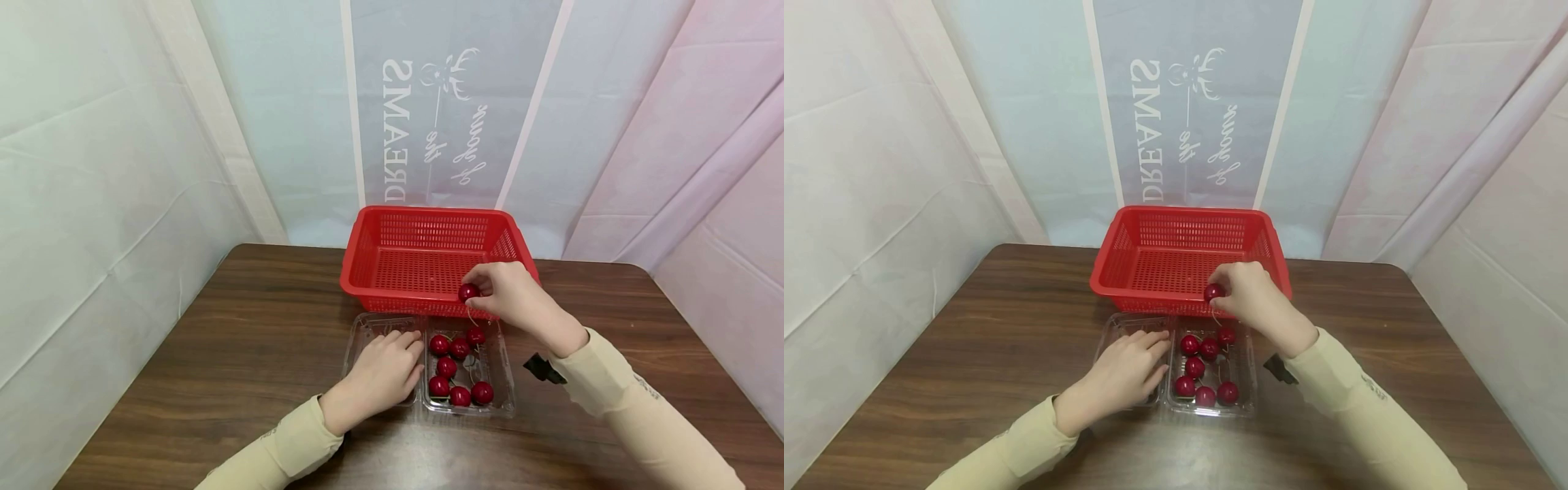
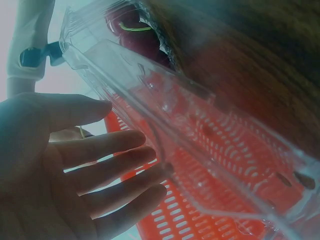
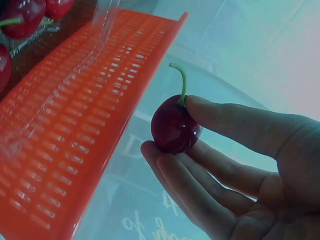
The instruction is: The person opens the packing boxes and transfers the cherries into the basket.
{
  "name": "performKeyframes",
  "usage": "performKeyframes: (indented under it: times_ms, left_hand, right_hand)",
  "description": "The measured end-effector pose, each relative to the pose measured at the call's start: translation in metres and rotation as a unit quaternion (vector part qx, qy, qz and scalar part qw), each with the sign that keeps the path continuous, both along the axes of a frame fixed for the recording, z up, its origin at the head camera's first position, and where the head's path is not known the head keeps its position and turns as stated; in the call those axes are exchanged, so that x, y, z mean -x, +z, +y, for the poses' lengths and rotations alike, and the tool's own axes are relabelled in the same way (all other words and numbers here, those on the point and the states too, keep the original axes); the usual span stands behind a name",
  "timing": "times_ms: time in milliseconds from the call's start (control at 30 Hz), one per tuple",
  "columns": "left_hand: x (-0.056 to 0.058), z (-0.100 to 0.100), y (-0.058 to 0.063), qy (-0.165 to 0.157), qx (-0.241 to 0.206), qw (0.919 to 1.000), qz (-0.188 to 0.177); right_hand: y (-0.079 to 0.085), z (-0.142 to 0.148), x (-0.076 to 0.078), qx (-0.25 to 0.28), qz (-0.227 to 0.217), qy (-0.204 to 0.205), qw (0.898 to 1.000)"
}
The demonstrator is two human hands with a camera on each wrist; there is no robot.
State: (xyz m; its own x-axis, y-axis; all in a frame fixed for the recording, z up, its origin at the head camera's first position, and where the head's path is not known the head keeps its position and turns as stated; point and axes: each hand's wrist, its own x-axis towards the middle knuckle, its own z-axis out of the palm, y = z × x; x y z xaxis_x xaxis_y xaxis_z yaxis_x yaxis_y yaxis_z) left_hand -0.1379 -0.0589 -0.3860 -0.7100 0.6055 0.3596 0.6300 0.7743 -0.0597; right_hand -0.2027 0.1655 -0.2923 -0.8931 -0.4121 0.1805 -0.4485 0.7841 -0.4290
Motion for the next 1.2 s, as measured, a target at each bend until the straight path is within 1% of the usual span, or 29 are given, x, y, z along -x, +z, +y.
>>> performKeyframes:
  times_ms: [233,533,733,900,1200]
  left_hand:
    - [-0.003,0.000,0.000,-0.007,0.009,0.9999,0.001]
    - [-0.008,-0.001,-0.001,-0.015,0.011,0.9998,0.008]
    - [-0.010,-0.002,-0.003,-0.019,0.008,0.9996,0.016]
    - [-0.012,-0.003,-0.003,-0.022,0.006,0.9994,0.024]
    - [-0.015,-0.004,-0.002,-0.025,0.009,0.9994,0.023]
  right_hand:
    - [0.001,-0.001,0.011,-0.003,-0.003,-0.006,1.000]
    - [0.003,-0.006,0.029,-0.016,0.001,-0.019,1.000]
    - [0.006,-0.011,0.037,-0.017,0.011,-0.011,1.000]
    - [0.008,-0.016,0.044,-0.031,0.019,-0.008,0.999]
    - [0.009,-0.025,0.059,-0.038,-0.002,-0.019,0.999]
